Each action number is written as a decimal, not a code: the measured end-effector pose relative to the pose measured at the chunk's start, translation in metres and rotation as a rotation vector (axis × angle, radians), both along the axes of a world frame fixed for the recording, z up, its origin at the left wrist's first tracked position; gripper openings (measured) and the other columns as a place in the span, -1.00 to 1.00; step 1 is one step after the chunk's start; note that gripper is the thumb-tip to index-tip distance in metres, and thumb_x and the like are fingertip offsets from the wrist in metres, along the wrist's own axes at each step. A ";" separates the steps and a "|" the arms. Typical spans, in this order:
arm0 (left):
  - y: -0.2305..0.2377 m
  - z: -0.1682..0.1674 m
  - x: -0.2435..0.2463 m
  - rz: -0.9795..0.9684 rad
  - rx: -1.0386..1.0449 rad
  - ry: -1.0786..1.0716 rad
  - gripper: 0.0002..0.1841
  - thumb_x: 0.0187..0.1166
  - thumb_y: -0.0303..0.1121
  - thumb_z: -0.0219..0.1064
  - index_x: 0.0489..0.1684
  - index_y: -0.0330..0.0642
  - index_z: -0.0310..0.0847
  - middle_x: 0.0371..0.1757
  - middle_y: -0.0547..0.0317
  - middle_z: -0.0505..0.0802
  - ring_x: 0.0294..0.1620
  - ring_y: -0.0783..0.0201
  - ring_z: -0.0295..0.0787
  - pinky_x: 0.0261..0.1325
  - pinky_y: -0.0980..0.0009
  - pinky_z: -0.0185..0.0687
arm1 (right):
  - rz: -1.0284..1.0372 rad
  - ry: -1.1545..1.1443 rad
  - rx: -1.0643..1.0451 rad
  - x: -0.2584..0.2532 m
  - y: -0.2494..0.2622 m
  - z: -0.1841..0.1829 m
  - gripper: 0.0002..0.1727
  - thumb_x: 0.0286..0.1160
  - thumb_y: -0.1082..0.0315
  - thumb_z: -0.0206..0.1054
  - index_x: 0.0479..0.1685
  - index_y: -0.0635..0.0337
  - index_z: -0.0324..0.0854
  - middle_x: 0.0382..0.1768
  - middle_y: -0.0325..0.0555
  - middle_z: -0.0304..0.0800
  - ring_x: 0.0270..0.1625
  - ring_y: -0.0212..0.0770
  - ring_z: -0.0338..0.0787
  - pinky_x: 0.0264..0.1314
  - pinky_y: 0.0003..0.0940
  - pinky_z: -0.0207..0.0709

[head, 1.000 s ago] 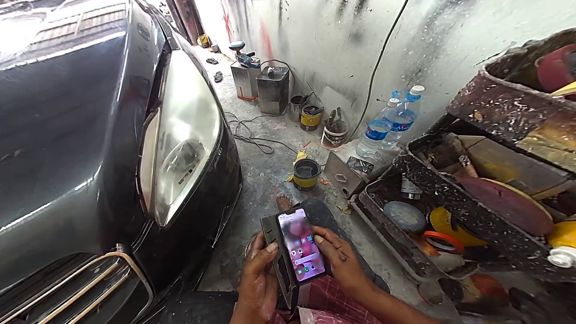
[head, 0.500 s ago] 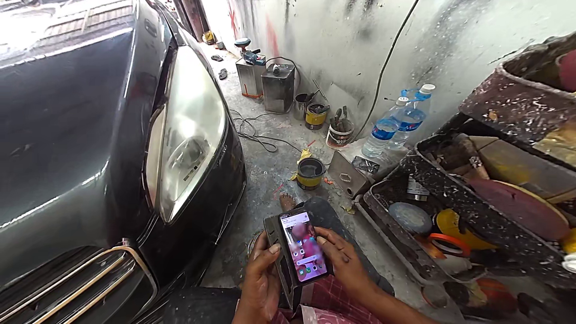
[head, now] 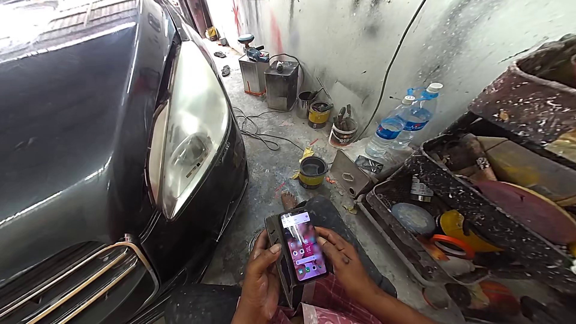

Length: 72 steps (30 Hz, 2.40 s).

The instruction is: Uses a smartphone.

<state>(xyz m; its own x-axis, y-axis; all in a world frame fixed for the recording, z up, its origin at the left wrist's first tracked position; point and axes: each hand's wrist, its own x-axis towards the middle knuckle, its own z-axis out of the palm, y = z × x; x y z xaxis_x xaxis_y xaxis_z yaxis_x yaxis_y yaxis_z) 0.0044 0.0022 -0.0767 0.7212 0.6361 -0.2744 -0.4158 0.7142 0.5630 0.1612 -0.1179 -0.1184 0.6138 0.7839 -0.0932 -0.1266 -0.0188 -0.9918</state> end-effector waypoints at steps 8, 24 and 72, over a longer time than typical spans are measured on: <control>0.001 0.000 0.000 0.004 -0.004 0.002 -0.22 0.28 -0.37 0.55 0.58 -0.34 0.30 0.22 -0.35 0.76 0.19 -0.04 0.82 0.26 0.06 0.77 | 0.004 0.020 -0.011 -0.001 -0.001 -0.001 -0.58 0.79 0.33 -0.02 0.43 0.34 0.55 0.13 0.02 0.85 0.06 -0.14 0.90 0.07 -0.25 0.84; 0.000 -0.001 -0.001 -0.004 -0.019 -0.029 -0.22 0.28 -0.40 0.54 0.59 -0.33 0.28 0.23 -0.35 0.75 0.20 -0.04 0.82 0.28 0.05 0.76 | 0.009 0.002 -0.007 -0.001 -0.001 0.000 -0.58 0.78 0.34 -0.03 0.42 0.34 0.55 0.12 0.01 0.85 0.05 -0.17 0.90 0.09 -0.29 0.83; 0.001 -0.001 -0.005 0.031 -0.030 0.052 -0.25 0.27 -0.39 0.50 0.57 -0.29 0.33 0.17 -0.31 0.79 0.13 0.00 0.85 0.23 0.07 0.79 | 0.039 0.030 -0.046 -0.004 -0.001 0.002 -0.59 0.76 0.32 0.02 0.43 0.26 0.56 0.01 -0.02 0.87 -0.03 -0.19 0.90 0.03 -0.30 0.82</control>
<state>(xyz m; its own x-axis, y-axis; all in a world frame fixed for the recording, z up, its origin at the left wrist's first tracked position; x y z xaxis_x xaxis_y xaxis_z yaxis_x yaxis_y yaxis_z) -0.0009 0.0035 -0.0782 0.6857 0.6486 -0.3303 -0.4083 0.7184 0.5632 0.1575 -0.1184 -0.1167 0.5795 0.8016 -0.1470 -0.1541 -0.0693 -0.9856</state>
